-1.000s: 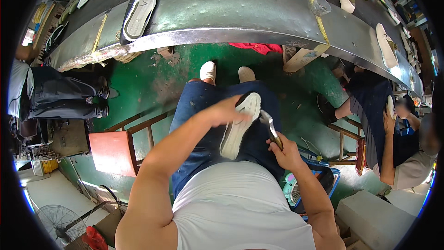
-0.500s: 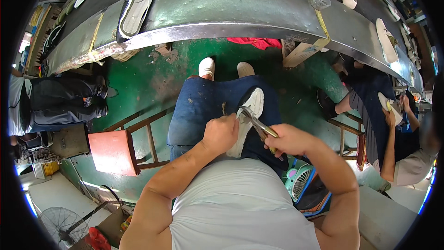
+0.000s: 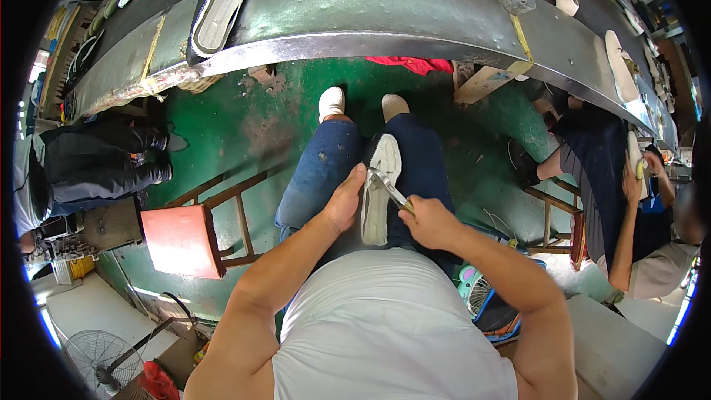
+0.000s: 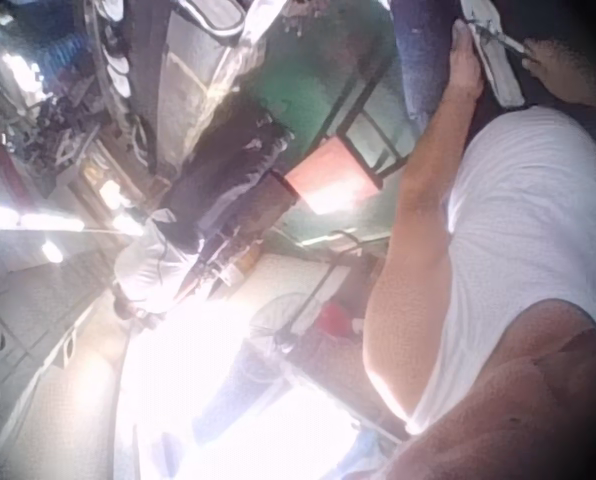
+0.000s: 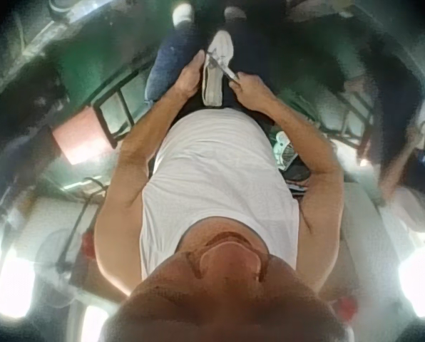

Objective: Finishing and lasting shoes on a production line using pliers and a hammer.

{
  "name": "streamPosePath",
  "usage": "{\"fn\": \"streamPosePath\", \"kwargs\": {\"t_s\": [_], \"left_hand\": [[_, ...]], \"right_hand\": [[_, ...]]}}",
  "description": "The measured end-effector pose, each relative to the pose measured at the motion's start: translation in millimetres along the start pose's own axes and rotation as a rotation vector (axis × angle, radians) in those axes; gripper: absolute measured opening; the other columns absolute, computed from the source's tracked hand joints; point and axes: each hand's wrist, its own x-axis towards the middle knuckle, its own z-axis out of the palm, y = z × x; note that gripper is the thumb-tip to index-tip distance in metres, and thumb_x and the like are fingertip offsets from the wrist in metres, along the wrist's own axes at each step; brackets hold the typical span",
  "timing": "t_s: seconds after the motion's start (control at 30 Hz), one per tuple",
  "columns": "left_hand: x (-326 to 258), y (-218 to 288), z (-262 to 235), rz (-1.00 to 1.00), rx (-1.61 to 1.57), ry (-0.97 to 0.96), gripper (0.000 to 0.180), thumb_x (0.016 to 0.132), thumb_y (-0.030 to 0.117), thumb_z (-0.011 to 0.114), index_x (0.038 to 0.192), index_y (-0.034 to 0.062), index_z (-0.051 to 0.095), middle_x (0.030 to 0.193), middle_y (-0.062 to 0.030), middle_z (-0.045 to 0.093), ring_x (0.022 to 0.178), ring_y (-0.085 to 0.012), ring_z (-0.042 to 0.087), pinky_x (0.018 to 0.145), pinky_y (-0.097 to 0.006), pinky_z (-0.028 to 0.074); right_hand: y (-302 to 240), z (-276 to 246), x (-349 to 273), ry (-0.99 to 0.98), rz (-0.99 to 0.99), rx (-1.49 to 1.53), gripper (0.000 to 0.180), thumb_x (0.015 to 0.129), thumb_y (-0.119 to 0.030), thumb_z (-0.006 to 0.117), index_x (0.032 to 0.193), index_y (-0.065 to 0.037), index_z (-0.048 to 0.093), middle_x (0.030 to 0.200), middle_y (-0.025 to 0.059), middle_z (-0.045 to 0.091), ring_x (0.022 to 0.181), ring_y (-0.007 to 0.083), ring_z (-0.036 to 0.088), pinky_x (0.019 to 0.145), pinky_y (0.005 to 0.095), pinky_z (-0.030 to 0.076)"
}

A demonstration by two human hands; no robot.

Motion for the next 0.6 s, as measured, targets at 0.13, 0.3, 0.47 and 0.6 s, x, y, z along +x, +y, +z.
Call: {"fn": "streamPosePath", "kwargs": {"t_s": [0.13,0.3,0.47,0.6], "left_hand": [[3,3,-2,0.091,0.118,0.029,0.07,0.104,0.047,0.049,0.156,0.0074,0.026,0.147,-0.0057,0.046,0.132,-0.0177,0.045,0.112,-0.034,0.036],[-3,10,11,0.142,0.133,0.005,0.07,0.101,0.043,0.058,0.156,0.0095,0.03,0.142,-0.0066,0.051,0.129,-0.0172,0.048,0.109,-0.034,0.039],[-5,14,21,0.11,0.124,0.0,0.066,0.1,0.038,0.062,0.153,0.0088,0.035,0.134,-0.0059,0.057,0.121,-0.0156,0.053,0.105,-0.033,0.042],[0,10,26,0.118,0.228,0.041,0.061,0.099,0.03,0.063,0.15,0.0057,0.039,0.129,-0.0064,0.059,0.116,-0.0158,0.056,0.101,-0.032,0.044]], "right_hand": [[8,26,0,0.111,0.016,0.199,0.029,0.097,-0.025,0.058,0.097,0.004,0.059,0.088,0.0281,0.067,0.084,0.0452,0.065,0.076,0.051,0.05],[23,35,1,0.068,0.054,0.426,0.028,0.098,-0.026,0.059,0.097,0.002,0.061,0.079,0.0178,0.067,0.067,0.0318,0.065,0.064,0.0419,0.052],[41,31,1,-0.152,0.167,0.914,0.026,0.1,-0.029,0.058,0.1,-0.004,0.064,0.077,0.0033,0.064,0.059,0.0073,0.053,0.042,0.0205,0.036],[68,23,-2,-0.449,0.213,1.254,0.033,0.098,-0.028,0.064,0.109,0.002,0.061,0.086,0.0066,0.064,0.073,0.0136,0.063,0.042,0.0192,0.035]]}}
